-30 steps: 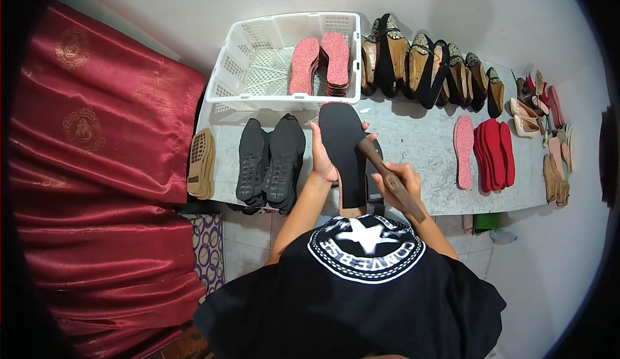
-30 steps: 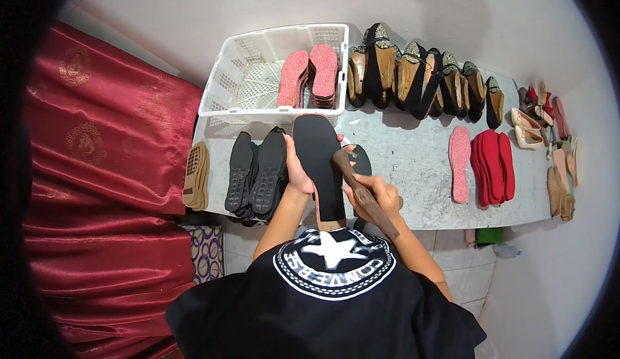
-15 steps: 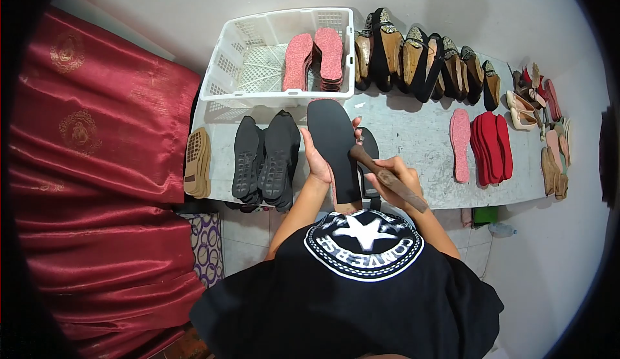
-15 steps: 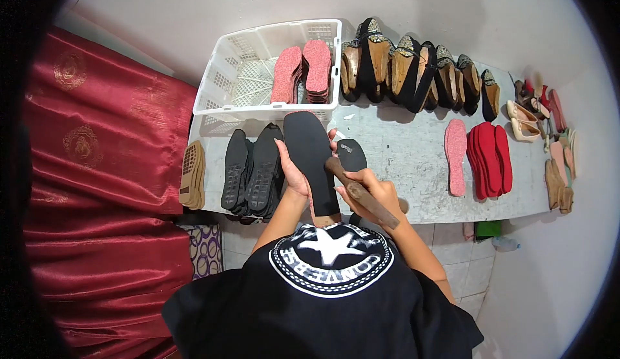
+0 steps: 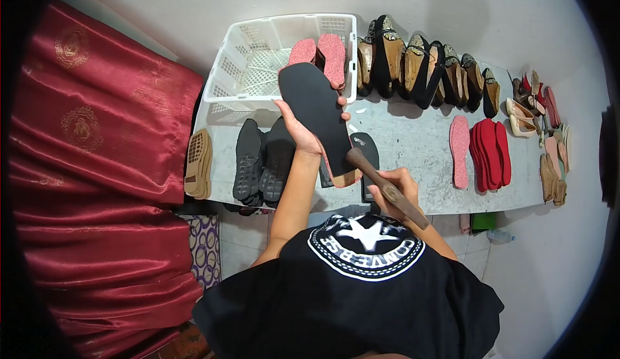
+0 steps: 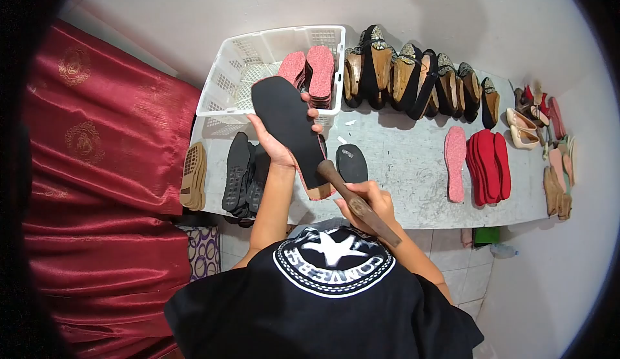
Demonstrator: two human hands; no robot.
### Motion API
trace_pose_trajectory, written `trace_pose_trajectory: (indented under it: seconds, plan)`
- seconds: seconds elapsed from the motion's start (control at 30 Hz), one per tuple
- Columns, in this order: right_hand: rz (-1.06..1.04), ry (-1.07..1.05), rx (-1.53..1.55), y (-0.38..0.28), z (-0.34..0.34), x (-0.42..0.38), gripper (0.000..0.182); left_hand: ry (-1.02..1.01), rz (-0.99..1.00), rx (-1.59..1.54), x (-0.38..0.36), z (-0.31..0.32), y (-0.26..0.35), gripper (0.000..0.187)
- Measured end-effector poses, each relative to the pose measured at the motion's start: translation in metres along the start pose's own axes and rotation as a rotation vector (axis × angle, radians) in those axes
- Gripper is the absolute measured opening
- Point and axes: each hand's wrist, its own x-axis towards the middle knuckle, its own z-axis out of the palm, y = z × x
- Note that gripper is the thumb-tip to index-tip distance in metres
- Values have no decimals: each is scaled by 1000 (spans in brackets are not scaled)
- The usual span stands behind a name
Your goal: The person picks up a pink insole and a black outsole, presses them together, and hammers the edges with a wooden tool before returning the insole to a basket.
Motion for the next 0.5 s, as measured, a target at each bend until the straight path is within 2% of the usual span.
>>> trace_pose_trajectory:
  seconds: [0.03,0.07,0.17,0.2,0.3,0.33,0.43,0.47,0.5]
  plan:
    - [22,-94,-96,-1,-4,3,32,-20,9,-30,2,2,2,78]
    - [-82,-90,-129,-1,-5,7,32,-18,40,20,4,0,4,78]
    - [-167,138,72,3,3,-4,32,-82,62,-5,6,4,9,78]
    - [-90,174,168,-5,2,-4,32,-51,71,-20,6,9,11,78]
    - [99,-67,-45,-23,-8,9,32,4,92,-57,5,20,7,79]
    - [45,-102,-82,-22,-8,12,31,-4,97,-53,6,19,6,79]
    - [-134,54,-43,-15,-3,4,30,-30,119,-69,7,23,7,79]
    - [-105,111,107,-14,2,2,30,-36,131,-82,7,24,8,79]
    - [-55,51,62,-16,2,4,31,-44,136,-97,7,25,9,79]
